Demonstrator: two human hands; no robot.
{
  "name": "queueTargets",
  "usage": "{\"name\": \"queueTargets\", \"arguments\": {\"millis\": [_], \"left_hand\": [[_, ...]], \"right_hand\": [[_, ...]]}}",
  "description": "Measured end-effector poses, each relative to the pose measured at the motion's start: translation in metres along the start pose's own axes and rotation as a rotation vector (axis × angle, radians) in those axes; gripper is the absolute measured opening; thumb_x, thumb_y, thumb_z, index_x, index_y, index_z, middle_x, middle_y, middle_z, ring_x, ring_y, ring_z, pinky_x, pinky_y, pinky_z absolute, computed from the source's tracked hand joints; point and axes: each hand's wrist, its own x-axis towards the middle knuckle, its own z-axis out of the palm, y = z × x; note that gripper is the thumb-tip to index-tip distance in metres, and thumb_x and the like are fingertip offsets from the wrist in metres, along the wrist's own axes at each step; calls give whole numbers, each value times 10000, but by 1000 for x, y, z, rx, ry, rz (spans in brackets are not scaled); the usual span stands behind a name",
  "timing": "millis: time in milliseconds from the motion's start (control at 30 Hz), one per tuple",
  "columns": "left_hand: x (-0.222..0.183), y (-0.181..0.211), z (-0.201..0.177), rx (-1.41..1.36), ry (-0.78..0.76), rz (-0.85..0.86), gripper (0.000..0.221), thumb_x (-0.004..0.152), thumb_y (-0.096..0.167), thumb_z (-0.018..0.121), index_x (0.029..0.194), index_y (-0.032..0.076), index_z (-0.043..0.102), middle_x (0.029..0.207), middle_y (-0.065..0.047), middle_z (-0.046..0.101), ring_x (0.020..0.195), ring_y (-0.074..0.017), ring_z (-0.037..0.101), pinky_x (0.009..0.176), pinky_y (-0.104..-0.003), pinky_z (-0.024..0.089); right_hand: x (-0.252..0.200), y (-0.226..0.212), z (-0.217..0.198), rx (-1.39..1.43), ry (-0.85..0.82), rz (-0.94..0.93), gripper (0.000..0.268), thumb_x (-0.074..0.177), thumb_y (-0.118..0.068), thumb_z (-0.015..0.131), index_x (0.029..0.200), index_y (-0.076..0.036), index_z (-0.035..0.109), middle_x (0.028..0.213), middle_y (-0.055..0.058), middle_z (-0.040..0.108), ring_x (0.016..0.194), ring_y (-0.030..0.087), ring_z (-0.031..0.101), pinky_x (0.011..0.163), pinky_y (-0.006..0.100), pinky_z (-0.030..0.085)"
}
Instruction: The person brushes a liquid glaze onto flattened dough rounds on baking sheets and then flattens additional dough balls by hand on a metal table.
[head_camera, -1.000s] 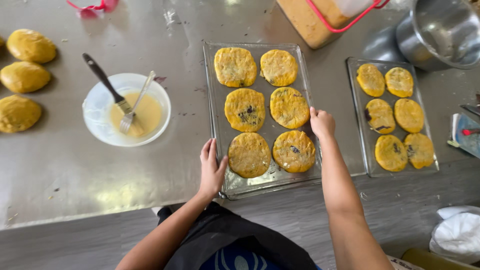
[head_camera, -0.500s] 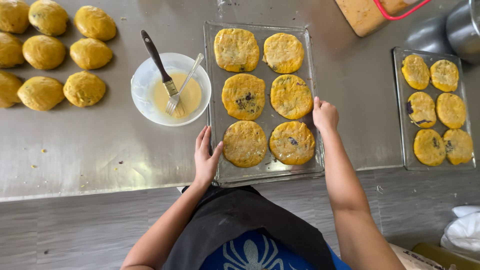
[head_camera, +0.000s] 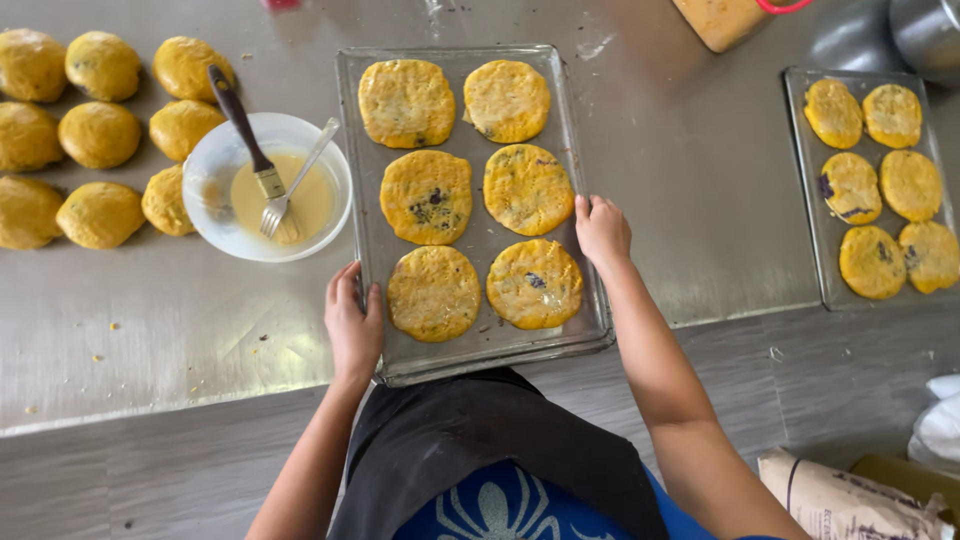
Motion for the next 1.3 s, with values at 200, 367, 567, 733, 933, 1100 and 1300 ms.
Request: {"name": "queueTargets", "arguments": {"millis": [200, 367, 567, 733, 933, 1100, 1300], "left_hand": [[24, -7, -1, 418, -98, -56, 286, 1032, 314, 627, 1032, 31, 667, 898, -147, 692, 875, -376, 663, 788, -514, 503], [20, -13, 6, 316, -90, -46, 339, 1097, 303, 573, 949, -2, 589, 802, -237, 641, 756, -455, 614, 692, -537, 470], [-9, 22, 23, 151, -2, -74, 278, 1109, 255, 529, 1022, -8, 547, 796, -227, 626, 690, -407, 611, 626, -487, 467], [-24, 59, 48, 185, 27, -97, 304, 1109, 272, 541, 1022, -19, 554, 746, -226, 604, 615, -390, 592, 603, -488, 472], [-32, 99, 122, 57, -50, -35, 246, 1073, 234, 555, 1044, -11, 554, 752, -254, 614, 648, -431, 610, 605, -505, 470], [-39, 118, 215, 15, -306, 28, 249, 1033, 234, 589, 1056, -11, 550, 780, -283, 636, 715, -479, 626, 619, -528, 482], [-37, 149, 292, -51, -590, 56, 311, 973, 244, 617, 1132, -18, 566, 836, -241, 691, 720, -405, 704, 663, -480, 549]], "right_hand": [[-50, 16, -16, 244, 38, 64, 276, 977, -284, 651, 1077, -28, 678, 845, 157, 662, 754, 314, 654, 691, 427, 517], [-71, 50, -11, 542, -84, 107, 263, 990, -271, 660, 1092, -29, 683, 805, 78, 695, 708, 172, 639, 638, 317, 513], [-73, 75, -3, 633, -152, 160, 326, 1012, -299, 636, 1102, 11, 677, 847, 96, 698, 764, 149, 622, 694, 301, 506], [-61, 112, -5, 763, -112, 216, 372, 1041, -361, 574, 1102, -10, 681, 943, 66, 735, 882, 126, 658, 800, 300, 523], [-65, 225, -11, 924, -23, 337, 415, 1029, -358, 601, 1196, 9, 698, 1099, 56, 730, 1050, 131, 632, 929, 288, 483], [-69, 331, -58, 749, 135, 471, 464, 1017, -392, 627, 1187, 31, 715, 1072, 86, 750, 1009, 150, 648, 906, 296, 494], [-50, 408, -106, 487, 156, 556, 542, 1069, -444, 605, 1135, 80, 728, 1006, 210, 736, 935, 219, 675, 864, 362, 490]]}}
